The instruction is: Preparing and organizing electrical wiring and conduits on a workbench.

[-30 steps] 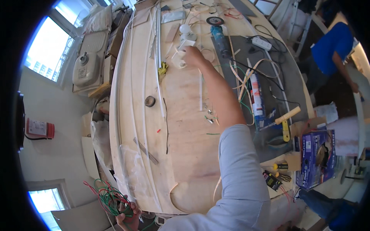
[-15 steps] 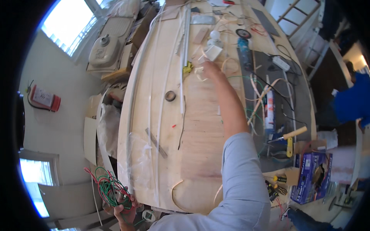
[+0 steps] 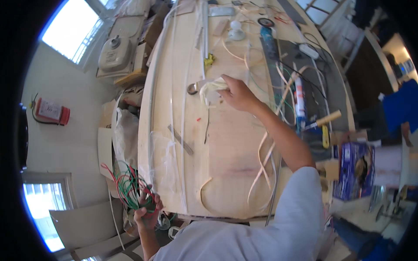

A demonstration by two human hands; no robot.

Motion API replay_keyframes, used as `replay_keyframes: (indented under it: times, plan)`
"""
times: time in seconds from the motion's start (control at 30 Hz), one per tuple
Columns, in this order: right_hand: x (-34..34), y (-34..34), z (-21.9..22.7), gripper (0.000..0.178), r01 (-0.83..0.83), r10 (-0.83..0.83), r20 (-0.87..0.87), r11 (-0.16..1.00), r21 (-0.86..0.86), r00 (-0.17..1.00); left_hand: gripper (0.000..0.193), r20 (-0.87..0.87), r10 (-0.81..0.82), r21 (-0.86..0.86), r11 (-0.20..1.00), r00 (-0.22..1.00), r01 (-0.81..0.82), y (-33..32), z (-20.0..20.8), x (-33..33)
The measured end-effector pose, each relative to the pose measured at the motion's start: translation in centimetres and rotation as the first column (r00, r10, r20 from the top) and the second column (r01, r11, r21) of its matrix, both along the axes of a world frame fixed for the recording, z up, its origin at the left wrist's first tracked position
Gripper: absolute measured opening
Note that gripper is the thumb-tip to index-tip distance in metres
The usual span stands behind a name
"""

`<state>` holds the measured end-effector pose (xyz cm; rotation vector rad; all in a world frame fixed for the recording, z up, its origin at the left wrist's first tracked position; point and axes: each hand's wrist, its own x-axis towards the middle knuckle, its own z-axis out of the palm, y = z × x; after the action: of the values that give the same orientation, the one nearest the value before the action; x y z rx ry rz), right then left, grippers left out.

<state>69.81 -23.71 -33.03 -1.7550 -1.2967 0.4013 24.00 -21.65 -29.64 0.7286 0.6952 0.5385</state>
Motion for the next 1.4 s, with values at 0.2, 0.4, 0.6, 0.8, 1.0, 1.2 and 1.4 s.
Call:
replay_keyframes:
  times: [0.2, 0.4, 0.6, 0.8, 1.0, 1.2, 1.4]
  plan:
    - [-12.5, -22.4, 6.5, 0.023, 0.541, -0.412, -0.403, 0.789, 0.292, 0.817, 0.089, 0.146, -0.416, 0.128, 0.908, 0.898, 0.4, 2.6, -0.3, 4.3]
    - [-36.7, -35.8, 2.6, 0.025, 0.876, -0.739, -0.477, 0.346, 0.336, 0.475, 0.097, 0.326, -0.833, 0.196, 0.523, 0.448, 0.829, -0.4, 0.3, 7.7]
    - [-58.5, -36.2, 2.5, 0.024, 0.959, -0.885, -0.413, -0.271, 0.079, -0.216, 0.097, 0.305, -0.948, 0.26, 0.176, 0.092, 0.95, -7.0, 6.0, 5.9]
    - [-79.6, -49.9, -17.5, 0.031, 0.432, -0.442, 0.015, -0.882, -0.189, -0.897, 0.085, 0.325, -0.945, 0.191, 0.019, -0.045, 0.981, -16.8, 7.9, 2.9]
    - [-103.6, -61.9, -28.8, 0.065, -0.149, -0.419, 0.798, -0.84, -0.522, -0.434, 0.057, 0.34, -0.929, 0.167, -0.095, -0.148, 0.981, -24.5, 8.0, 0.8]
    - [-84.5, -58.7, -29.2, 0.038, 0.534, -0.689, 0.098, -0.636, -0.557, -0.718, 0.079, 0.216, -0.974, 0.231, -0.008, -0.06, 0.973, -23.1, 6.6, -0.8]
    - [-60.4, -43.5, -10.1, 0.018, 0.973, -0.778, -0.624, 0.187, -0.133, 0.064, 0.062, -0.429, -0.867, 0.291, 0.135, 0.255, 0.947, -20.1, 3.1, -2.6]
